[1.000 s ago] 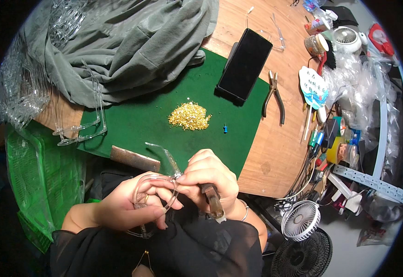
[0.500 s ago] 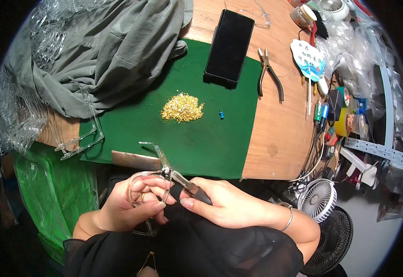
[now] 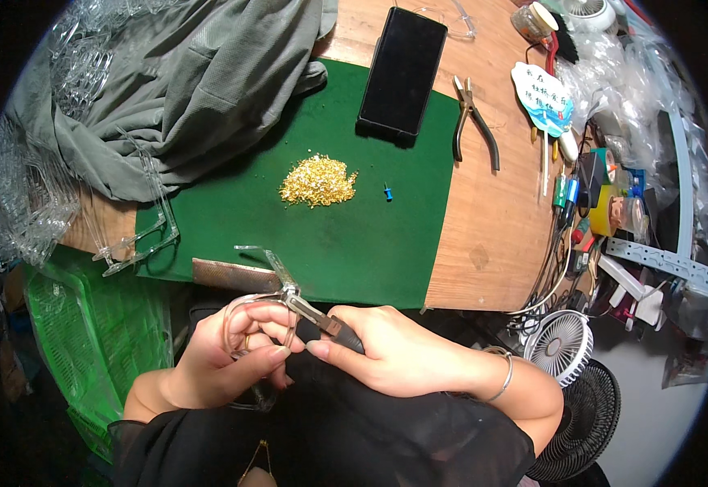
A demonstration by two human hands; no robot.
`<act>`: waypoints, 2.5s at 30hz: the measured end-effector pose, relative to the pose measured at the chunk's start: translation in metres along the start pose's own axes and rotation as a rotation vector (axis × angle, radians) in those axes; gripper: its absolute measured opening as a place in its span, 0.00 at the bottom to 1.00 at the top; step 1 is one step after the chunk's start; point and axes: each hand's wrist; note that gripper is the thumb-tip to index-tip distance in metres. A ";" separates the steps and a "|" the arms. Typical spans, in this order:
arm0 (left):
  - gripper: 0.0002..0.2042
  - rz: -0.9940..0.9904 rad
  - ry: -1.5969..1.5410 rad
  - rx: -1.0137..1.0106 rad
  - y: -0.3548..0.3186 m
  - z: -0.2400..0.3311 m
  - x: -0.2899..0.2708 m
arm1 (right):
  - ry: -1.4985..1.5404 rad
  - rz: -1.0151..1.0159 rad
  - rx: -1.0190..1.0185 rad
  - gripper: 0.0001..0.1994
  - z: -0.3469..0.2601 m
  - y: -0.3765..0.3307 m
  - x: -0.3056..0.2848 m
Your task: The person assembles a pair of clear eyeglasses by inserting small gold-colored components into the frame using pliers. They repeatedly adjust the frame and components, occasionally picking up additional parts from the table.
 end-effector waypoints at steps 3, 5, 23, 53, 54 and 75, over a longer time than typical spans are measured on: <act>0.19 0.034 0.061 0.056 0.002 -0.007 0.003 | -0.030 0.076 0.039 0.15 0.002 0.005 0.004; 0.18 0.108 0.099 0.082 0.004 -0.011 0.010 | -0.071 0.193 -0.059 0.13 0.008 0.008 0.010; 0.16 0.076 -0.100 -0.026 0.007 0.011 0.000 | 0.290 -0.174 -0.024 0.15 0.012 0.013 -0.010; 0.22 0.100 -0.100 0.202 -0.008 0.003 -0.033 | -0.664 0.804 -0.515 0.11 0.056 0.116 -0.026; 0.22 0.076 -0.075 0.214 -0.006 0.003 -0.033 | -0.659 0.810 -0.513 0.11 0.057 0.116 -0.025; 0.24 -0.087 -0.201 0.009 0.006 0.008 -0.006 | -0.198 0.650 -1.237 0.09 0.018 0.062 0.010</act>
Point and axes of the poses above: each hand's wrist, its own y-axis towards the middle knuckle, its own x-axis out of the palm, z = x × y, and after that the axes turned 12 degrees about y, right-handed
